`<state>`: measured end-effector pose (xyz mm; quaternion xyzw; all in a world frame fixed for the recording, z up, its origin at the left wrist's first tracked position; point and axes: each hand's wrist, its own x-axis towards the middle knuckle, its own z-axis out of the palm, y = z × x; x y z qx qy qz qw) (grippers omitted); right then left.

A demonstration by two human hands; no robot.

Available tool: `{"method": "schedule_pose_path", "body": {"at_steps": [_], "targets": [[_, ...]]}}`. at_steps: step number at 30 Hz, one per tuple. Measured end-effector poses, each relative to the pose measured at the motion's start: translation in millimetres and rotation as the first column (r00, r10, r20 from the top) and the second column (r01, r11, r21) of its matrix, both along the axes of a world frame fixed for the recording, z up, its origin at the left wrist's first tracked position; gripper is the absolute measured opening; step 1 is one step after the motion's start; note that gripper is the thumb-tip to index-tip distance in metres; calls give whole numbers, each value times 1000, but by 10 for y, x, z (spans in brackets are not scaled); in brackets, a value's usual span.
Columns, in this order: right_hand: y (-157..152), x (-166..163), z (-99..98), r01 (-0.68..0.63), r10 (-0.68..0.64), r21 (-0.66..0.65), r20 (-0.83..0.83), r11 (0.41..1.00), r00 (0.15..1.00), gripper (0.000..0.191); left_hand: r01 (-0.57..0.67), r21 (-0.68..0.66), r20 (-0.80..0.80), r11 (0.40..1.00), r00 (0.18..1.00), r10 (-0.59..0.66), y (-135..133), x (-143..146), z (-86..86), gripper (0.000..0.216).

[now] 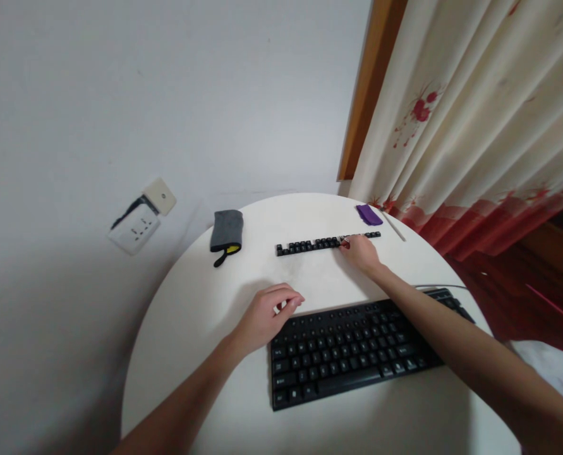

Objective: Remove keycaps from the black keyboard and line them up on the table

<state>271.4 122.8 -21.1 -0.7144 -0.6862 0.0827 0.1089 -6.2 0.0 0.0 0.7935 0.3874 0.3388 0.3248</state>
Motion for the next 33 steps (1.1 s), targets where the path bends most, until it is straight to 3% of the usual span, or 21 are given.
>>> {"method": "schedule_pose_path", "body": {"at_steps": [11,15,19,23,28,33], "targets": [[-38,-43,61,0,0,-10,20,1000,1000,21,-5,-12,0,1000,1000,5,-5,11,23,23],[-119,-35,171,9,-10,16,37,1000,999,23,-18,1,-14,1000,1000,18,6,4,8,23],[-341,41,400,3,-14,152,70,988,997,27,-92,25,-33,995,995,93,100,-85,-71,24],[-695,151,563,-63,55,330,35,942,998,27,-281,112,-104,953,951,292,283,-244,-210,24],[-1059,339,488,-104,149,400,-85,911,985,22,-298,259,-262,919,894,364,434,-370,-384,26],[-1165,535,369,-88,183,430,-185,899,966,23,-260,325,-408,909,829,383,459,-315,-445,34]]}}
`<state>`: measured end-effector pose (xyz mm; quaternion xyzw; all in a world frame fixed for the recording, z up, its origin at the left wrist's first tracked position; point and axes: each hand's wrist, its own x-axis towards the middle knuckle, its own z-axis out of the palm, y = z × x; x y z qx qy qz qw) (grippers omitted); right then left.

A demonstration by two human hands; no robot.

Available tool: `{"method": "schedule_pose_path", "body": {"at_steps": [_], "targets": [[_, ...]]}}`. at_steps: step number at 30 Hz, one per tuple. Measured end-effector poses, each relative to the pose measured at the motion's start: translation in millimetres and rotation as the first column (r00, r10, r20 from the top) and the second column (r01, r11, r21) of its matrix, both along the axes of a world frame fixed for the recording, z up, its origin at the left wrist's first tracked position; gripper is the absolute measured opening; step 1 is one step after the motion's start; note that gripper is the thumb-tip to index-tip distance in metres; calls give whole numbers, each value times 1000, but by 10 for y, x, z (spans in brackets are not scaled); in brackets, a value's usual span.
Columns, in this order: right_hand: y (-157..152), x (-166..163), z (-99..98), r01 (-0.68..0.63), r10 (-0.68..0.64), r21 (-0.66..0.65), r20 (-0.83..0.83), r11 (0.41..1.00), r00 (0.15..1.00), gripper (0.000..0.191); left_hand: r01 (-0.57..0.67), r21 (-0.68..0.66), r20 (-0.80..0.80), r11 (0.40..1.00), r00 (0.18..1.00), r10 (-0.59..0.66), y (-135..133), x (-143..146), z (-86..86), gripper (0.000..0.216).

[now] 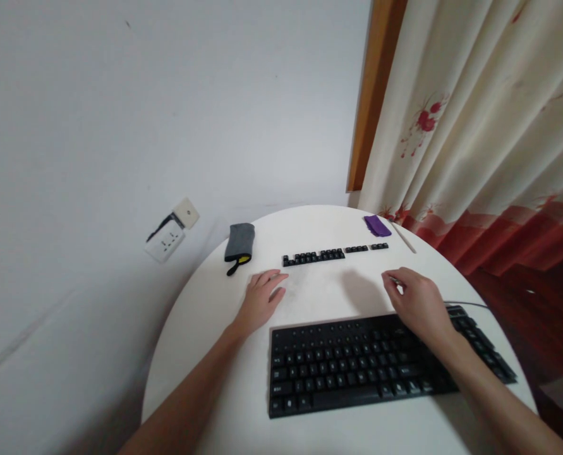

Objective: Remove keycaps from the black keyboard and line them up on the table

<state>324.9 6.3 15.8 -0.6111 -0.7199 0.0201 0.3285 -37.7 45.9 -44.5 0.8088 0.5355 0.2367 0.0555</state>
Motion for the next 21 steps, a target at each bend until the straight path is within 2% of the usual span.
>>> {"method": "schedule_pose_path", "body": {"at_steps": [5,14,21], "targets": [[-50,53,-4,-33,32,-20,-78,999,996,22,-46,16,-82,999,996,47,45,75,-17,36],[-154,52,124,-79,67,-65,-172,995,983,25,-167,26,-191,986,967,169,152,202,3,34],[-158,115,114,-52,41,-66,-166,996,985,24,-179,34,-169,983,969,182,154,234,18,32]]}}
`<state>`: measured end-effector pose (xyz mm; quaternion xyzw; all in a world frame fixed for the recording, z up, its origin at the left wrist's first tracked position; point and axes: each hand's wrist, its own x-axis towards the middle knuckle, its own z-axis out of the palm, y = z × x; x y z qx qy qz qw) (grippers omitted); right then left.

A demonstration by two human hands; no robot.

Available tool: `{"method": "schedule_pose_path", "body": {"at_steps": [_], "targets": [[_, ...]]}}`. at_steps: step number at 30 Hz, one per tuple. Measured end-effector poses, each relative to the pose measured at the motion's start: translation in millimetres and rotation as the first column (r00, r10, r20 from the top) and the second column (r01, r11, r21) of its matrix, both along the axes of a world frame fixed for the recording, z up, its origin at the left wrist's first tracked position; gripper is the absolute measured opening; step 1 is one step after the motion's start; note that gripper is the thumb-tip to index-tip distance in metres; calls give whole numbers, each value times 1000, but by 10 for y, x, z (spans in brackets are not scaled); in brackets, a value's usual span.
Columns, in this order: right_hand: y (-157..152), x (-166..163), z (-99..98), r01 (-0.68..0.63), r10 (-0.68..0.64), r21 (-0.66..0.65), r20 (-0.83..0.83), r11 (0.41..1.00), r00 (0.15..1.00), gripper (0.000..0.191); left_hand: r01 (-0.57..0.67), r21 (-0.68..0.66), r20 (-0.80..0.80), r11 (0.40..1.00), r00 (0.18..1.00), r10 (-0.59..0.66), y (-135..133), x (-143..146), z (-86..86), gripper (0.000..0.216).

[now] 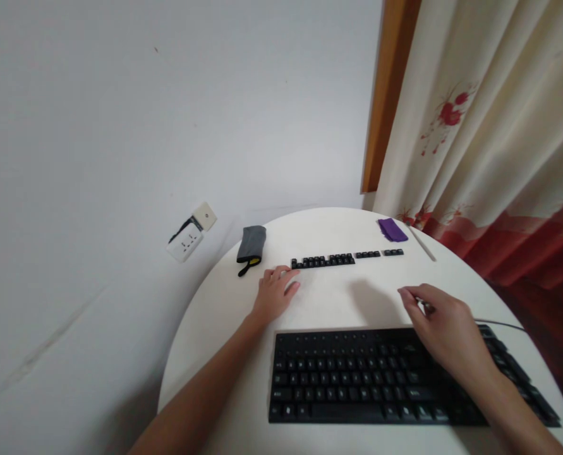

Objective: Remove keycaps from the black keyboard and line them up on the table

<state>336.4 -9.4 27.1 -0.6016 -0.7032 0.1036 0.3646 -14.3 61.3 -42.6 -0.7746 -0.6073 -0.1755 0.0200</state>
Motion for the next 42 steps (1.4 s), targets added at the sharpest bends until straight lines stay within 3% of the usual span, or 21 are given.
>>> {"method": "schedule_pose_path", "body": {"at_steps": [5,9,14,17,20,22,23,25,42], "targets": [[41,-14,-43,-1,2,-19,19,1000,1000,26,27,11,223,1000,974,-29,43,-57,-33,23],[67,-21,-111,22,-20,-62,35,998,999,28,-83,0,444,997,893,74,110,-132,-99,22],[139,7,-185,53,-50,-151,24,987,998,31,-85,-15,478,996,874,82,165,-171,-184,34],[351,-28,-188,-2,-18,-282,-66,959,998,28,-65,-28,491,997,869,70,185,-174,-213,43],[685,-144,-202,-111,-2,-472,-231,875,973,26,-61,-30,497,998,865,68,184,-174,-212,46],[898,-250,-232,-181,-98,-640,-374,747,922,17,-59,-28,499,998,864,65,172,-175,-200,46],[985,-305,-250,-207,-139,-684,-414,699,900,15,-59,-26,499,998,864,64,165,-175,-193,46],[1110,-403,-285,-227,-181,-716,-445,660,877,17,-57,-22,499,998,864,60,152,-176,-183,46],[1188,-578,-335,-277,-157,-694,-492,665,857,31,-53,-7,491,999,870,49,162,-182,-212,47]]}}
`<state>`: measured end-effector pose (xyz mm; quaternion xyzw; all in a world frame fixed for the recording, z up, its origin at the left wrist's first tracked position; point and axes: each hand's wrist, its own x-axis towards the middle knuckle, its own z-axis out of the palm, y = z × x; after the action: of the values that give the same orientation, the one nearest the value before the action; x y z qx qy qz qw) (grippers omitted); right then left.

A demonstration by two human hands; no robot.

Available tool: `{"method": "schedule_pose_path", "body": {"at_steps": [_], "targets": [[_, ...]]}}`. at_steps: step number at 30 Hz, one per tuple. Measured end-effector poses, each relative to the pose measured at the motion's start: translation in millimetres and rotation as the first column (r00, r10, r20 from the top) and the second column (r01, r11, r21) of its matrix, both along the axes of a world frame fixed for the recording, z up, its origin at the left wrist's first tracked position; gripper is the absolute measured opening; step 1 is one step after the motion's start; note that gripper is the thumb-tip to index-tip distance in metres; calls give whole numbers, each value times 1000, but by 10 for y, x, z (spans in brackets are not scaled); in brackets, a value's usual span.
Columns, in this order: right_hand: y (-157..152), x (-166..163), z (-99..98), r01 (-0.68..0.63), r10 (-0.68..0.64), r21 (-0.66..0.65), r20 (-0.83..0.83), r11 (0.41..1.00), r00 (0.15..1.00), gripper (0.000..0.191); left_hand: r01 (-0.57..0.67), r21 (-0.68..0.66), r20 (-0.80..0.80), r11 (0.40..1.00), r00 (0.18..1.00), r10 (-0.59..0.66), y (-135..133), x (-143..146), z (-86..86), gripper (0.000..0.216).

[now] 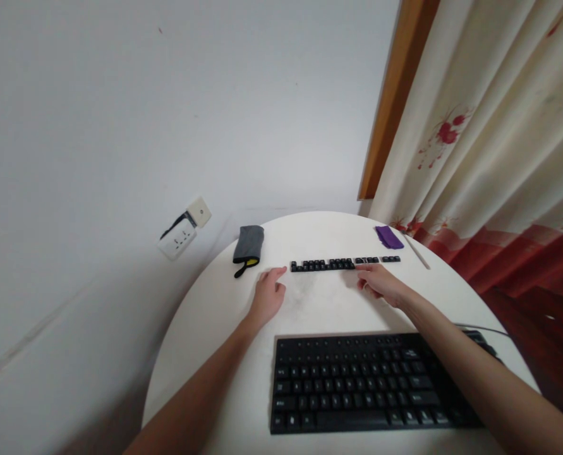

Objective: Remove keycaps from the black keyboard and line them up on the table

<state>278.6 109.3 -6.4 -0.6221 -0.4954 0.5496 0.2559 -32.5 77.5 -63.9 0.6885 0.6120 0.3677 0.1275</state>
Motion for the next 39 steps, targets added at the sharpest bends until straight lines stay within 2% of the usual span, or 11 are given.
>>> {"method": "schedule_pose_path", "body": {"at_steps": [13,21,25,28,31,34,37,39], "targets": [[-19,1,21,-25,25,32,13,999,1000,31,0,13,-5,1000,1000,0,-3,2,2,47],[-17,-8,-2,-3,3,20,0,1000,1000,40,1,9,-1,1000,1000,-1,-3,1,7,48],[-39,54,105,22,-21,11,-17,1000,1000,31,3,5,-4,1000,1000,-3,-6,-2,5,47],[-117,147,271,77,-71,80,-81,994,994,25,0,5,-4,1000,1000,0,-9,3,13,47],[-294,262,431,191,-140,219,-226,957,964,32,-1,1,3,1000,1000,1,-14,5,29,47],[-581,388,520,306,-201,402,-281,863,938,42,-1,-15,24,1000,1000,1,-33,11,63,47],[-944,484,538,338,-346,582,-102,739,933,49,-34,-47,67,998,997,37,-97,51,135,42],[-1183,505,509,311,-398,593,17,743,917,51,-22,-58,76,998,997,27,-176,111,210,39]]}}
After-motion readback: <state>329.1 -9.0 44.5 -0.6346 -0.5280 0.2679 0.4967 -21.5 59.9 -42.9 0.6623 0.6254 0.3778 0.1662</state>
